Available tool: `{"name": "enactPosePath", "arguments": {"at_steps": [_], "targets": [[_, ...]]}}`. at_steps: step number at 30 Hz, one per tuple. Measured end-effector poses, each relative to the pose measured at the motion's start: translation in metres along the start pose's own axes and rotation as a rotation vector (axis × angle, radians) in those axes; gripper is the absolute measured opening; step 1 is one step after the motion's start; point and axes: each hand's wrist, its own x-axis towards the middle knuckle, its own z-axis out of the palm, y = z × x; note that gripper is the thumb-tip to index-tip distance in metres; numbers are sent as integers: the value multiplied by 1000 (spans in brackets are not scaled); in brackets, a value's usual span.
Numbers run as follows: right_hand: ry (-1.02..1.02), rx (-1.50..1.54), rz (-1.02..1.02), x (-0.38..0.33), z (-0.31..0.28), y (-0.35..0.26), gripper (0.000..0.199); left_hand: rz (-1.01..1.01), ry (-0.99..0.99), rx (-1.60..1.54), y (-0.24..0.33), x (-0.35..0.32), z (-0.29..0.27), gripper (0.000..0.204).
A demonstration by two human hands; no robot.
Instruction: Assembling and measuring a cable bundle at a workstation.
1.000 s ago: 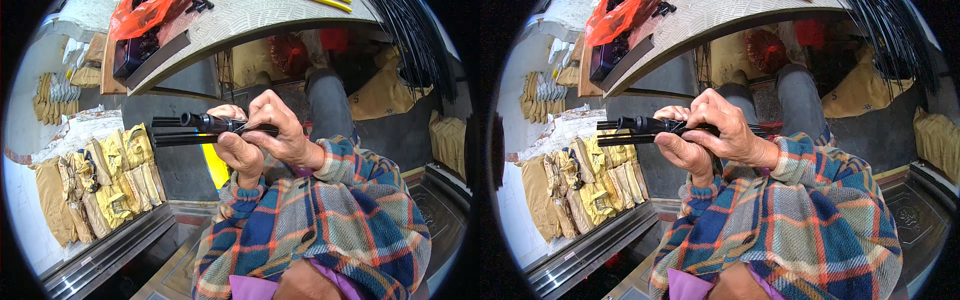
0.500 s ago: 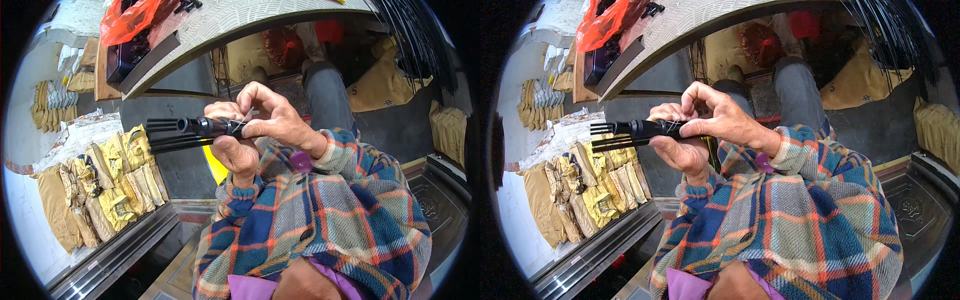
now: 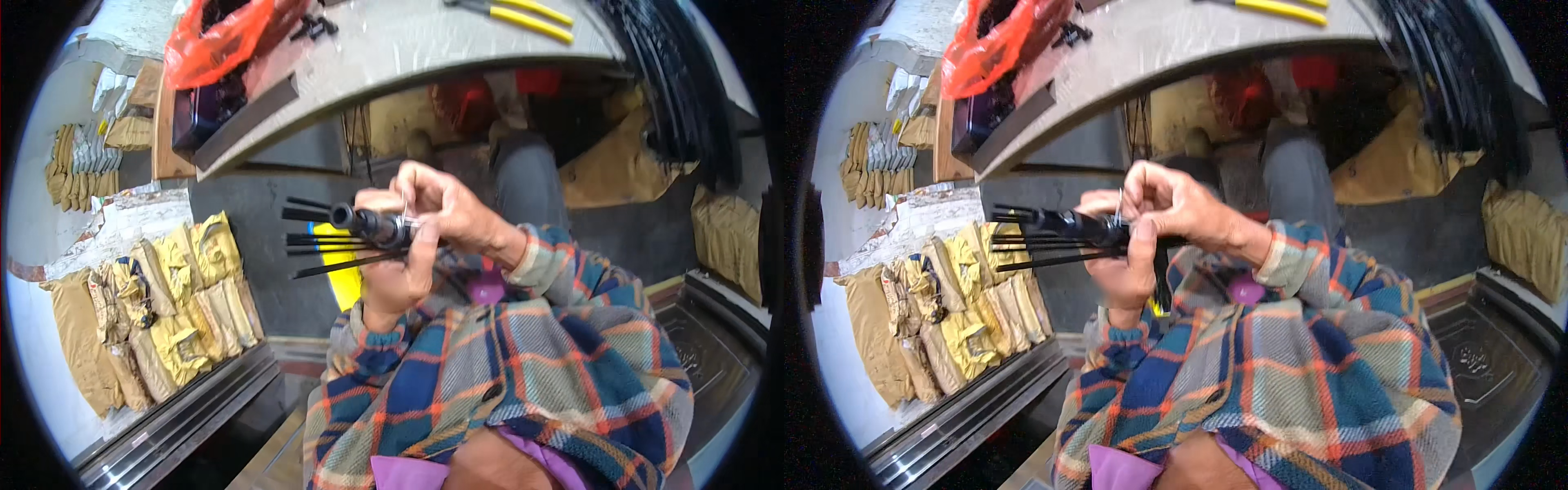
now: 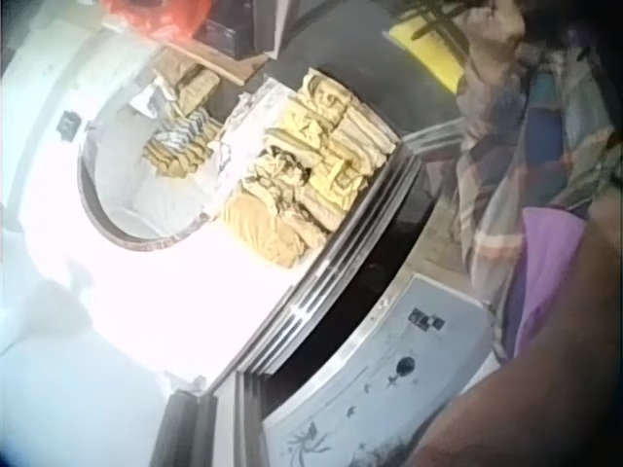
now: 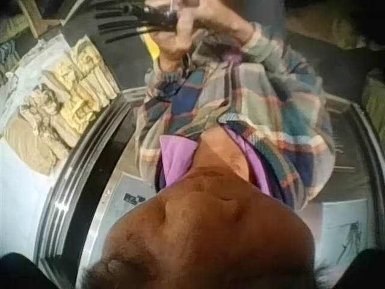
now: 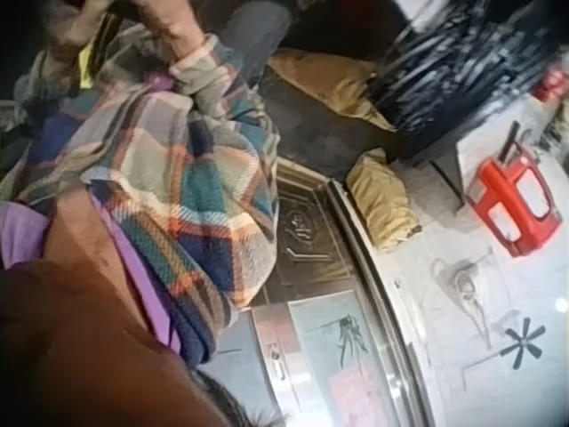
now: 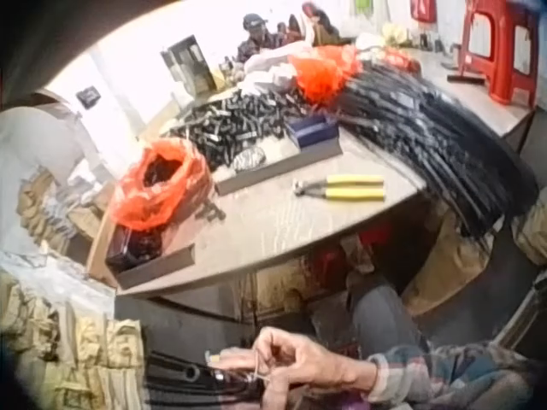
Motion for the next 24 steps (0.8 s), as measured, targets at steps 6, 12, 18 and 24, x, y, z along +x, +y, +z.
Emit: {"name": "enactPosePath", "arguments": {"at_steps": [6,12,18,24], "targets": [[32,-1584,-468,17,-30,-98,17,-159,200,-14,-13,10,2,22],[568,-2367,-472,38,-104,-176,30,-121,-53,-57,-15,15,27,20],[477,-2537,-632,47,-104,-179,29,-284,-117,-83,-8,5,7,8],[420,-1439,-442,-3,-52,-128,11,-212,-120,-155,-11,-3,-10,17]]}}
